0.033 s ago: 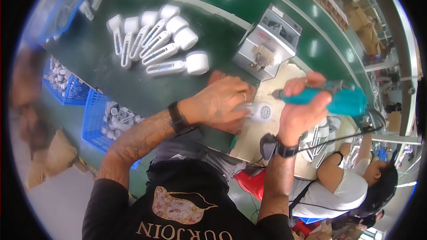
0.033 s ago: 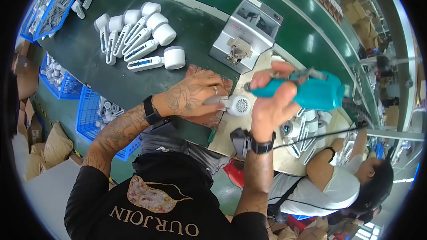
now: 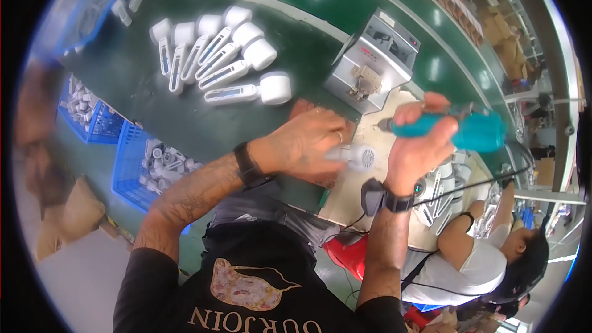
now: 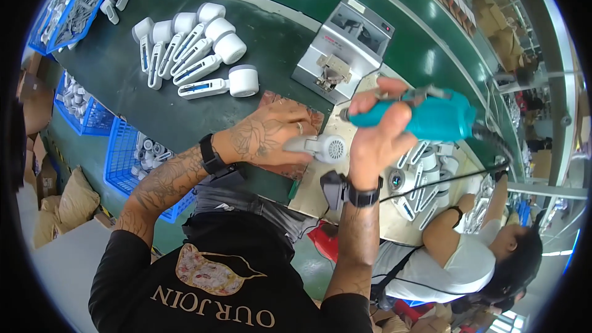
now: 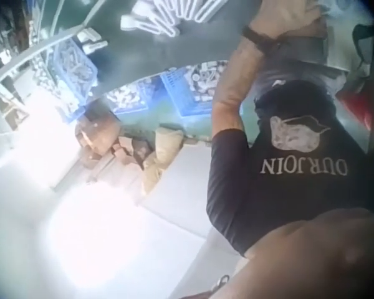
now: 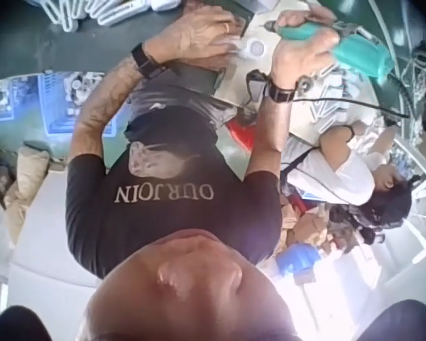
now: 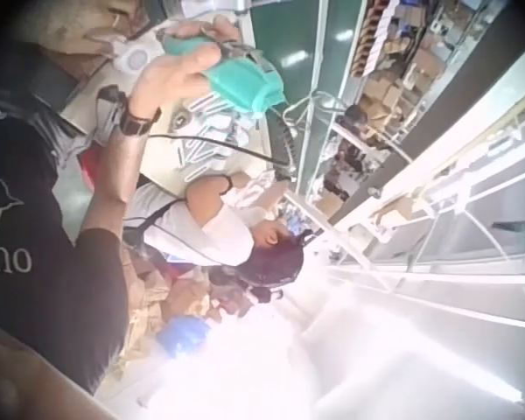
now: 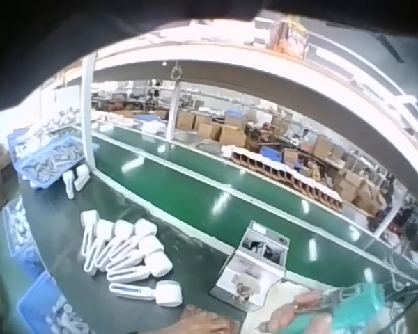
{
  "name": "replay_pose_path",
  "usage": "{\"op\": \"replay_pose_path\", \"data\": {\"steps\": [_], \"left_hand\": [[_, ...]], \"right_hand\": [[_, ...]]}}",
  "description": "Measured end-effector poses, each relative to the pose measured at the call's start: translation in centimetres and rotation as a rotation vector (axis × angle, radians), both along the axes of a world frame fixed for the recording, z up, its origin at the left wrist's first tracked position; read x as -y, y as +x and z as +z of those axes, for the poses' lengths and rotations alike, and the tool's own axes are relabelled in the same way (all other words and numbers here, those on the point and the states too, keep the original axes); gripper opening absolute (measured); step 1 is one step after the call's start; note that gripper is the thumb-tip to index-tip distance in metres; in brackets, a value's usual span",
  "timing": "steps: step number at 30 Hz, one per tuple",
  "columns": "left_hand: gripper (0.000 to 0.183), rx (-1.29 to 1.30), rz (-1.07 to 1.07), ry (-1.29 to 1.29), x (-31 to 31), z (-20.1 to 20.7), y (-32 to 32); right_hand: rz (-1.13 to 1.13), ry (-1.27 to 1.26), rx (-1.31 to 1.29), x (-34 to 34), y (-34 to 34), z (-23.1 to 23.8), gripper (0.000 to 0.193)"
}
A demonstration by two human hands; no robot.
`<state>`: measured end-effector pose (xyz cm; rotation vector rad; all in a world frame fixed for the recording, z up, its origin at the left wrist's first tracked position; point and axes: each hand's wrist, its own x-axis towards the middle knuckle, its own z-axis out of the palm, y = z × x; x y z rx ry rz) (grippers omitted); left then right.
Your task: Assembling handheld hair dryers by attaching internal components and driving screws using an electric screwdriver.
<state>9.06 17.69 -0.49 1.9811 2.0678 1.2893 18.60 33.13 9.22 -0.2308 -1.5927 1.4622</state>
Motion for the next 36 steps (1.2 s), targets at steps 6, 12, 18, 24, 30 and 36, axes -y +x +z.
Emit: {"op": "replay_pose_path", "data": {"steps": [6, 12, 18, 24, 30, 36], "left_hand": [[0.044, -0.08, 0.046, -0.059, 0.5, 0.3, -0.2], [0.045, -0.028, 0.084, -0.048, 0.5, 0.2, -0.2], [0.048, -0.002, 0.078, -0.067, 0.4, 0.3, -0.1], [0.048, 0.0, 0.113, -0.081, 0.3, 0.3, -0.2], [0.045, 0.049, 0.116, -0.082, 0.3, 0.3, -0.1], [0.043, -0.012, 0.144, -0.052, 0.5, 0.1, 0.2]], "right_hand": [[-0.097, 0.019, 0.046, -1.1, -6.3, -1.0, 0.05], [-0.04, 0.109, 0.065, -1.7, -7.8, -2.9, 0.043], [0.021, 0.068, 0.118, -1.2, -6.8, -2.7, 0.041], [0.061, -0.033, 0.129, 0.9, -1.5, -1.8, 0.052], [0.07, -0.003, 0.147, 1.3, 0.4, -2.4, 0.059], [0.087, 0.006, 0.129, 1.3, 0.5, -3.3, 0.057]]}}
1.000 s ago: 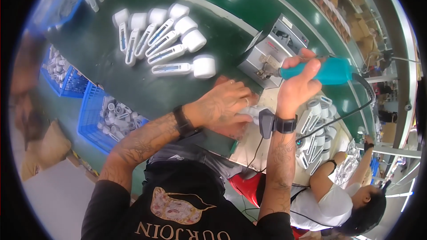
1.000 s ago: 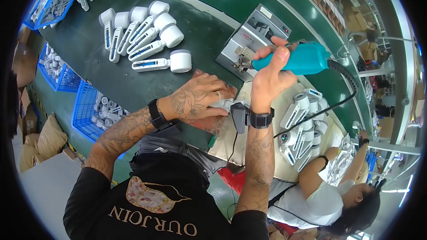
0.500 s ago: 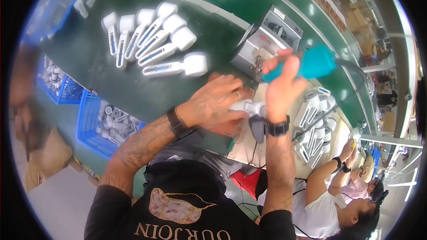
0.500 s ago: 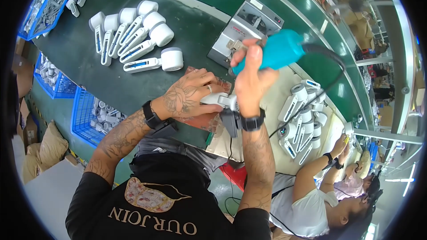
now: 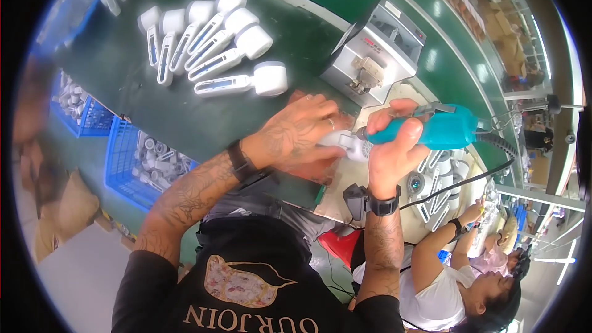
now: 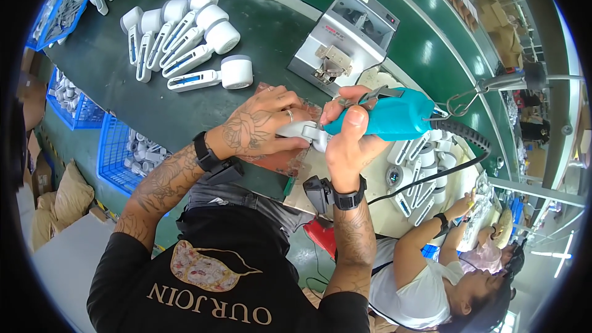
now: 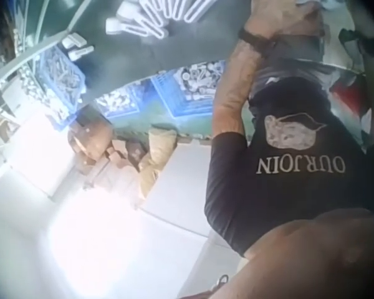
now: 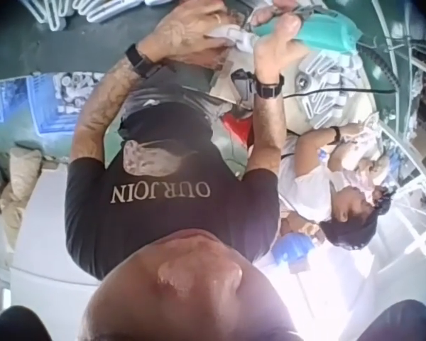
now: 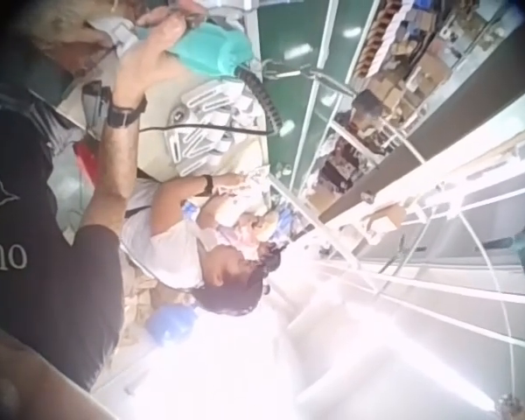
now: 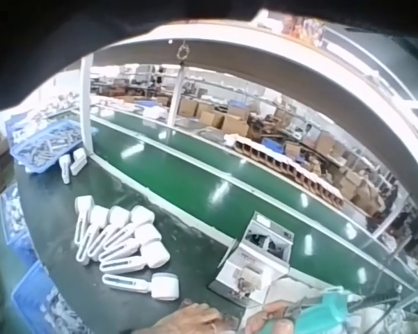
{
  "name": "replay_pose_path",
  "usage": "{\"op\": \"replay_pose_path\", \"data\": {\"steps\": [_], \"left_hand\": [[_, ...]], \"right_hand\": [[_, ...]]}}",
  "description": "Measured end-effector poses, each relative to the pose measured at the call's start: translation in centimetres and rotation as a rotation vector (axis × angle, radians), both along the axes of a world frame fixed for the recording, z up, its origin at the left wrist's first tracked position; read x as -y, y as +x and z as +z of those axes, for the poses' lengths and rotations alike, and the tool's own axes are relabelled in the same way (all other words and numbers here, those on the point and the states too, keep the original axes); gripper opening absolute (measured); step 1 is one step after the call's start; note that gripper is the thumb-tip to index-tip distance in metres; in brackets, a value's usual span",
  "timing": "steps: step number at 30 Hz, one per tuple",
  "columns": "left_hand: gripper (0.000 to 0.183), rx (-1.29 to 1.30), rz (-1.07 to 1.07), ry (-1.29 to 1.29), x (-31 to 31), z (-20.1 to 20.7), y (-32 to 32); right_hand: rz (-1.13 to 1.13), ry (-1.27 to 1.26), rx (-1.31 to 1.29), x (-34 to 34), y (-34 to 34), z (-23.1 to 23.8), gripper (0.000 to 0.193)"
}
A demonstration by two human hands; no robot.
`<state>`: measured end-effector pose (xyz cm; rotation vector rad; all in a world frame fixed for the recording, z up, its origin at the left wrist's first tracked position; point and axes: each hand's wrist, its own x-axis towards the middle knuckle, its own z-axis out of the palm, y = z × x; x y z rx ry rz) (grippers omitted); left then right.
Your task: Assembling handheld hair dryers by attaching internal components and driving screws using an electric screwdriver.
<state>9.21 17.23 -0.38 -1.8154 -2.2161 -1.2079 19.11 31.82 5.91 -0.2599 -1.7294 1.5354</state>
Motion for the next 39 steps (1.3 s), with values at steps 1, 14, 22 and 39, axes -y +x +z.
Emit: {"op": "replay_pose_path", "data": {"steps": [1, 14, 22, 39], "left_hand": [[0.043, 0.001, -0.001, -0.001, 0.0, 0.0, 0.0], [0.045, -0.004, -0.022, -0.02, -0.2, 0.0, 0.0], [0.042, 0.012, 0.007, -0.062, -0.3, 0.2, -0.1], [0.035, 0.026, -0.008, -0.018, 0.2, 0.2, -0.1]], "right_hand": [[0.006, 0.001, 0.0, -0.1, 0.1, -0.1, 0.056], [0.049, 0.004, 0.018, -0.2, -0.6, -1.1, 0.042], [0.02, 0.049, -0.002, -1.5, -2.7, 1.3, 0.048], [-0.058, 0.037, 0.033, -1.2, -6.3, 1.3, 0.039]]}}
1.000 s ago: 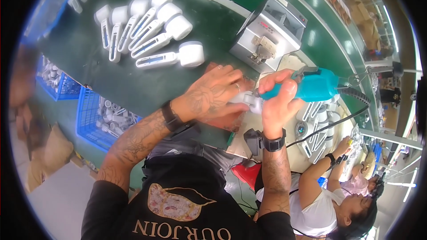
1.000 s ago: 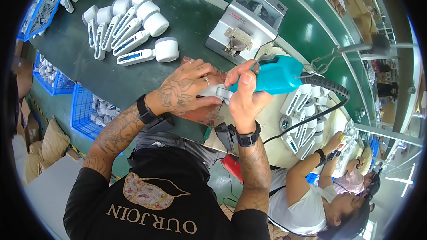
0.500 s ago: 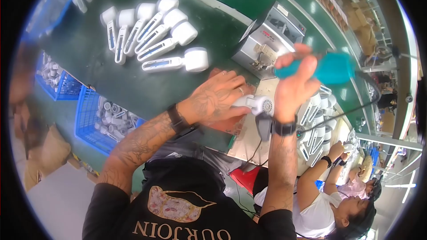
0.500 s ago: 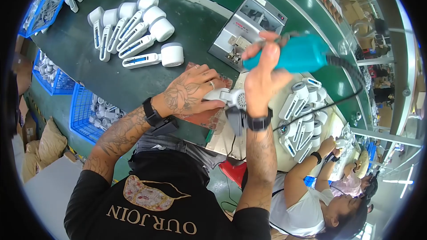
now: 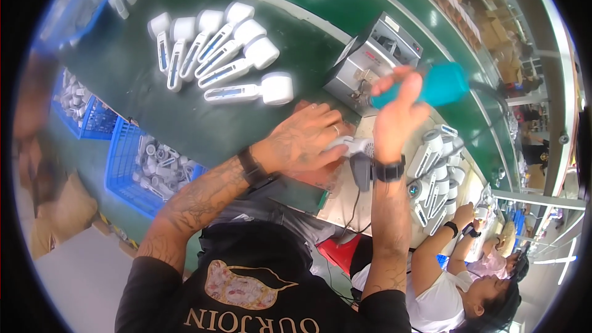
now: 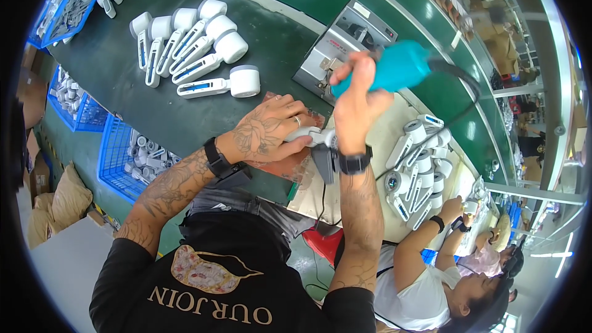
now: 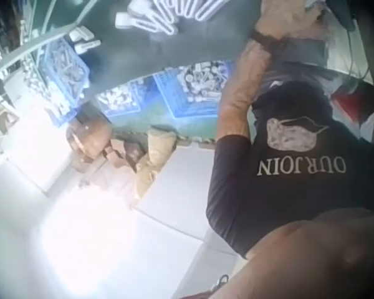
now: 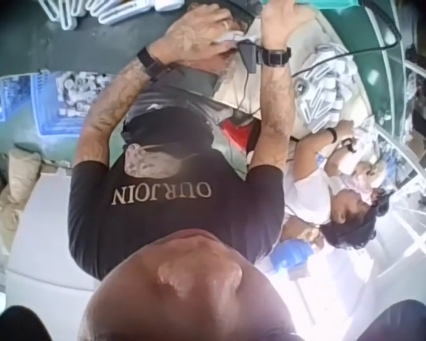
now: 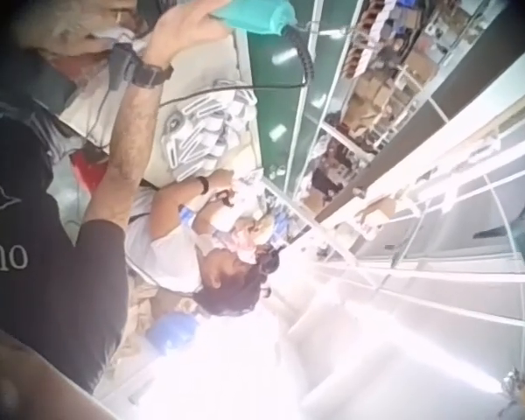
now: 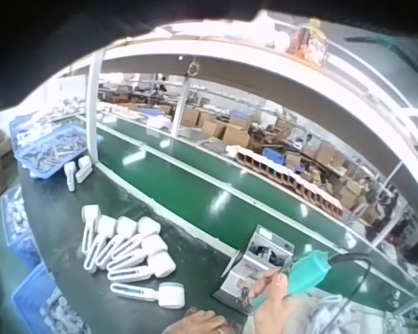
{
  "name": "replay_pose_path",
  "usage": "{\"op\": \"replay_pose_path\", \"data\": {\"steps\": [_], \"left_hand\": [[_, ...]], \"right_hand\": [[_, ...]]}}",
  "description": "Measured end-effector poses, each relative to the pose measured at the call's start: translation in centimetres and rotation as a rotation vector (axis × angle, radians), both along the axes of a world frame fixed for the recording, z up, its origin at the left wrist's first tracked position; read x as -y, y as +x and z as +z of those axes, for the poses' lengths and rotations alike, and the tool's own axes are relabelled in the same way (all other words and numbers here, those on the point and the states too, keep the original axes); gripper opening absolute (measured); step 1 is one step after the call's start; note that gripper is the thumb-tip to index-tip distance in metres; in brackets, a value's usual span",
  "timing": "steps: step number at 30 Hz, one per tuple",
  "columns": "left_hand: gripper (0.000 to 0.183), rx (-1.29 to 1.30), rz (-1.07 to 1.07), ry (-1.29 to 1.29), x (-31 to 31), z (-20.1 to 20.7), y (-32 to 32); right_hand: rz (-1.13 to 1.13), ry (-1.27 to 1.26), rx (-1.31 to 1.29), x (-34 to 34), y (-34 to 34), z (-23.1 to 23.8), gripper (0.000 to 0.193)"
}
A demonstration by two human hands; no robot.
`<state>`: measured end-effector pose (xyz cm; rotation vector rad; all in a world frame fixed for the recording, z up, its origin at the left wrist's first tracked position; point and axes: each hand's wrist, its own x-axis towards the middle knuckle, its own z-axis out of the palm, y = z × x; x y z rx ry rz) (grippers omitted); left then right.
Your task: Assembling handheld hair dryers by attaching internal components and driving screws using an electric screwdriver.
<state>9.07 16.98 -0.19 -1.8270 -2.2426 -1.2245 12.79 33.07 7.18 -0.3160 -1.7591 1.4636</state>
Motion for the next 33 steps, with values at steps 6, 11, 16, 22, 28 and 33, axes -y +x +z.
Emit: {"op": "replay_pose_path", "data": {"steps": [6, 11, 16, 22, 28, 33], "left_hand": [[0.03, -0.001, 0.016, 0.048, -0.7, -0.2, 0.0], [0.029, 0.007, 0.028, 0.027, -0.5, -0.4, 0.1], [0.027, -0.011, 0.031, 0.023, -0.5, -0.3, 0.2], [0.027, 0.025, 0.0, -0.052, -0.6, 0.2, 0.3], [0.03, 0.002, -0.014, -0.019, -0.7, 0.2, 0.0], [0.033, 0.002, -0.07, -0.044, -0.4, 0.2, -0.3]], "right_hand": [[0.051, -0.133, -0.069, 1.3, 6.9, 0.3, 0.055], [0.04, -0.038, -0.029, 2.2, 8.2, -0.3, 0.064], [0.064, -0.05, -0.061, 2.2, 8.4, -1.4, 0.061], [0.097, -0.075, -0.035, 2.3, 8.3, -2.2, 0.052], [0.145, -0.105, -0.069, 2.2, 8.2, -2.4, 0.049], [0.091, -0.116, -0.086, 3.1, 8.3, -2.5, 0.049]]}}
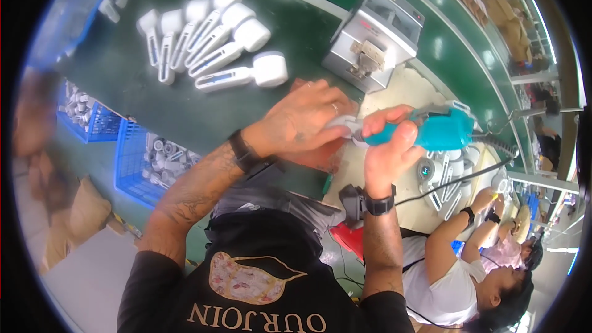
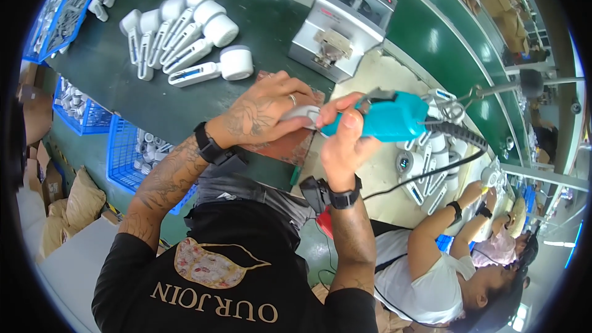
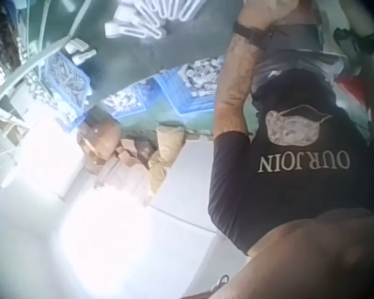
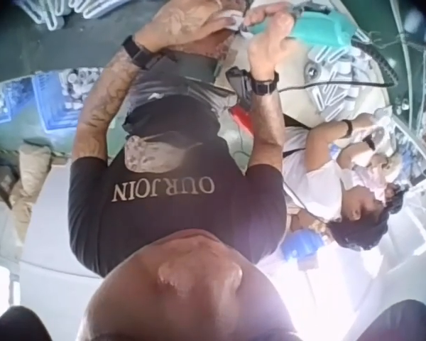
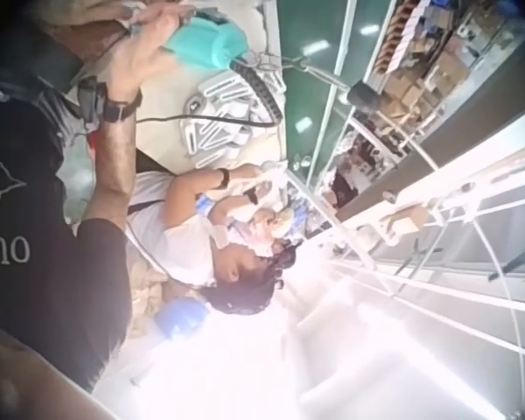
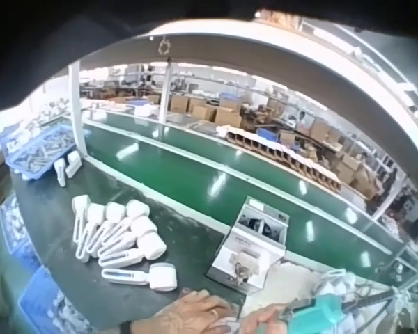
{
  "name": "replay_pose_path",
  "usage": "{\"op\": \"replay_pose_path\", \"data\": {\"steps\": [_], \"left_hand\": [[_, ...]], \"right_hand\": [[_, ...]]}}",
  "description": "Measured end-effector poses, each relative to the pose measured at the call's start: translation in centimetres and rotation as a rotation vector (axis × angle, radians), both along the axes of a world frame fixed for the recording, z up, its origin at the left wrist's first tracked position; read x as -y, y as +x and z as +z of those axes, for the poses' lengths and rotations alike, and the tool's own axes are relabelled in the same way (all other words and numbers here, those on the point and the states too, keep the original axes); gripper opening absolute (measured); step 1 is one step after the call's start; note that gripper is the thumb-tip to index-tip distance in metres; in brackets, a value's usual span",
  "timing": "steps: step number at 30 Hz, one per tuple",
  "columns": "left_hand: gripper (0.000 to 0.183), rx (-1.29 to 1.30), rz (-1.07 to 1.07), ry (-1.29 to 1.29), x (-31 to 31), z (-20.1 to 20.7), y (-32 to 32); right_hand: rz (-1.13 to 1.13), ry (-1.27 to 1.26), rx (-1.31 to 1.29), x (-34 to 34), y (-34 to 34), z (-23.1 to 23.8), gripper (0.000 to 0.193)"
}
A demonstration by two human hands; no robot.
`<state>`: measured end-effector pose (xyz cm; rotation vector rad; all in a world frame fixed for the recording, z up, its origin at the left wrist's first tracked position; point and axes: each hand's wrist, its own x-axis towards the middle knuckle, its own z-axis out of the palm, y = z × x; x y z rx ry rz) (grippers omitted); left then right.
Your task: Assembling handheld hair dryers by attaching internal components and driving screws using an electric screwdriver.
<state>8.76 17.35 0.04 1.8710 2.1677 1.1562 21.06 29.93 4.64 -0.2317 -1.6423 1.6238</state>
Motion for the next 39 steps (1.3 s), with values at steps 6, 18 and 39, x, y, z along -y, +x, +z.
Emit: {"op": "replay_pose_path", "data": {"steps": [6, 18, 39], "left_hand": [[0.036, -0.192, -0.061, 0.176, 3.1, 0.9, 2.0], [0.041, -0.164, 0.604, -0.046, 12.8, 0.6, -1.0], [0.032, -0.127, 0.427, 0.24, -0.9, 5.6, -3.6]], "right_hand": [[-0.08, -0.212, -0.163, 1.1, 4.0, 1.9, 0.06], [-0.176, -0.12, -0.122, 2.1, 8.5, 1.6, 0.067], [-0.164, -0.167, 0.025, 1.4, 14.6, 2.0, 0.074]]}}
